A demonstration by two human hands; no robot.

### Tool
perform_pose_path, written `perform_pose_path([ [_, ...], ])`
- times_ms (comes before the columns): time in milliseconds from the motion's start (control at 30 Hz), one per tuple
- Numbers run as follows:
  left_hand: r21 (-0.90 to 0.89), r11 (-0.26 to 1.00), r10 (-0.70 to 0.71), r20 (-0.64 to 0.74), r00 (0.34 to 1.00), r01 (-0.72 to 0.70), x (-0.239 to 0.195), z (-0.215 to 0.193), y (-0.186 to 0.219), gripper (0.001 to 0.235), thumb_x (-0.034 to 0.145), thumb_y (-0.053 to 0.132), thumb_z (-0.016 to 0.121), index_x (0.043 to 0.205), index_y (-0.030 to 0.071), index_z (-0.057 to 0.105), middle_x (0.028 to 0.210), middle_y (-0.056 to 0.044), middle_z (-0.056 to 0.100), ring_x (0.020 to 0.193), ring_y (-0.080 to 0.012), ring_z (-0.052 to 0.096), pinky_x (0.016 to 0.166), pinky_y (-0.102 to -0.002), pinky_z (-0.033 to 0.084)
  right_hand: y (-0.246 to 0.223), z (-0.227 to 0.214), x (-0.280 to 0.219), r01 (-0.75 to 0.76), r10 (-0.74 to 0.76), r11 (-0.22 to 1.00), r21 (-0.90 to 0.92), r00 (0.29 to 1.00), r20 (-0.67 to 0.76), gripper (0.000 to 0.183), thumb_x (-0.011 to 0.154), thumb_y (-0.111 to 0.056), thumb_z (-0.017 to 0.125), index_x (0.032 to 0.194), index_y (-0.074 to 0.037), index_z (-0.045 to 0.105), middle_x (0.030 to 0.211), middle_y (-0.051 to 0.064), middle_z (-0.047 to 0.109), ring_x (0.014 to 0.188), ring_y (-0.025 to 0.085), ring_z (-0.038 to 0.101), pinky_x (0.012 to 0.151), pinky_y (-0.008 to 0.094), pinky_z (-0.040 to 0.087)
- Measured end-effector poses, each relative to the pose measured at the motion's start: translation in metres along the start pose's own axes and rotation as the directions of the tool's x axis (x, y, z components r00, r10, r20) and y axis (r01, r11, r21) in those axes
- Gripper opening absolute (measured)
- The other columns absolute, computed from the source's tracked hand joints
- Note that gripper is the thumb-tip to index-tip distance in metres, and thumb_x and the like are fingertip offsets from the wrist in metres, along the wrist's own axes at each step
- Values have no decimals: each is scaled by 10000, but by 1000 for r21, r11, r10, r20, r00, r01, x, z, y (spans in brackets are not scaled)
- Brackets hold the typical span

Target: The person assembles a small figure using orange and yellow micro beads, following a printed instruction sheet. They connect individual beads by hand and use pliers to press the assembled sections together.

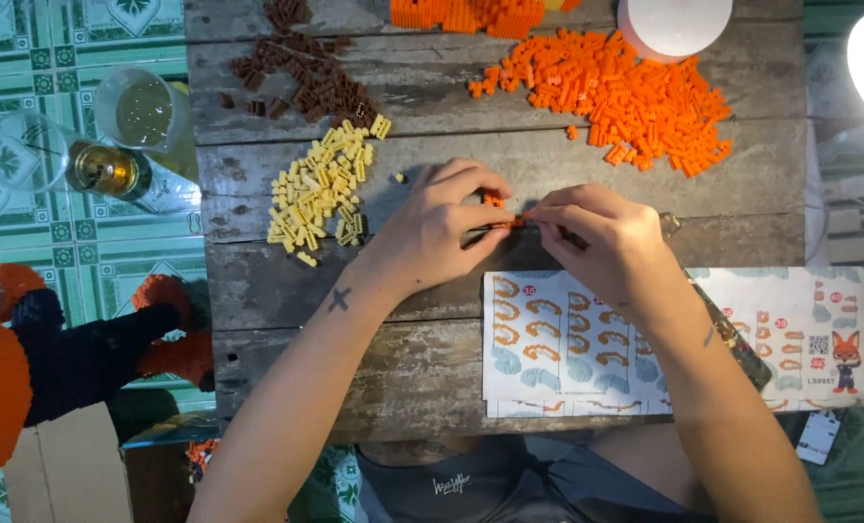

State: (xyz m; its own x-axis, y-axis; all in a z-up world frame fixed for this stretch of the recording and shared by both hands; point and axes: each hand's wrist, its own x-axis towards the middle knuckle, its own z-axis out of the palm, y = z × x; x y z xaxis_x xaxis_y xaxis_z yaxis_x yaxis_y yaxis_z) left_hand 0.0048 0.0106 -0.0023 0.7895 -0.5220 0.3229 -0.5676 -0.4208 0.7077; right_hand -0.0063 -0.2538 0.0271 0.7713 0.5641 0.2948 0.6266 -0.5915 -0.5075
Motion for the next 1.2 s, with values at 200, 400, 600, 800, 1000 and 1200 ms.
perform_pose_path([
  [200, 11, 1000, 2, -8, 1000, -2, 0, 1, 0, 89, 980, 112, 884, 1066, 95, 896, 1260, -91, 774, 1326, -301, 666, 998, -478, 514, 2, 7, 3, 41, -40, 999, 15, 999, -12, 35, 994, 71, 819, 1026, 56, 819, 1088, 193, 807, 975, 361, 793, 835, 431, 662],
  [400, -23, 1000, -21, -9, 1000, 20, 1, 0, 3, 104, 969, 93, 882, 1071, 79, 896, 1248, -101, 777, 1318, -316, 664, 1008, -523, 526, -2, 6, 6, 33, -33, 999, 19, 999, 11, 35, 976, 91, 829, 1010, 83, 823, 1090, 229, 801, 973, 393, 791, 821, 448, 662],
  [600, -2, 1000, -20, -3, 1000, 20, 1, -1, 3, 96, 974, 101, 876, 1067, 89, 897, 1249, -93, 776, 1318, -308, 662, 1006, -507, 518, -4, 6, 6, 48, -46, 997, -53, 999, 29, 69, 956, 96, 835, 1024, 87, 824, 1118, 225, 791, 1009, 392, 790, 824, 440, 664],
  [800, 3, 1000, -23, -13, 1000, 23, 0, 2, 2, 96, 978, 109, 874, 1068, 83, 896, 1255, -103, 774, 1326, -321, 661, 1027, -549, 528, -1, 6, 6, 1, 0, 999, 32, 1000, -13, 48, 974, 85, 830, 1018, 66, 826, 1061, 191, 802, 978, 377, 794, 827, 435, 661],
  [1000, -18, 1000, -26, -9, 1000, 26, 1, 2, 2, 93, 986, 104, 867, 1071, 82, 897, 1250, -109, 774, 1319, -332, 662, 1015, -555, 529, 2, 9, 5, -27, 29, 998, 61, 999, -23, 67, 955, 96, 831, 999, 46, 831, 1038, 175, 814, 964, 366, 798, 814, 430, 661],
  [1200, -12, 1000, -27, 1, 1000, 27, 0, 2, 1, 95, 988, 109, 857, 1074, 97, 896, 1250, -98, 771, 1325, -321, 658, 1013, -530, 520, 1, 8, 6, -2, 3, 999, 39, 1000, -14, 57, 947, 106, 818, 971, 55, 820, 1053, 185, 815, 963, 365, 793, 826, 436, 664],
])
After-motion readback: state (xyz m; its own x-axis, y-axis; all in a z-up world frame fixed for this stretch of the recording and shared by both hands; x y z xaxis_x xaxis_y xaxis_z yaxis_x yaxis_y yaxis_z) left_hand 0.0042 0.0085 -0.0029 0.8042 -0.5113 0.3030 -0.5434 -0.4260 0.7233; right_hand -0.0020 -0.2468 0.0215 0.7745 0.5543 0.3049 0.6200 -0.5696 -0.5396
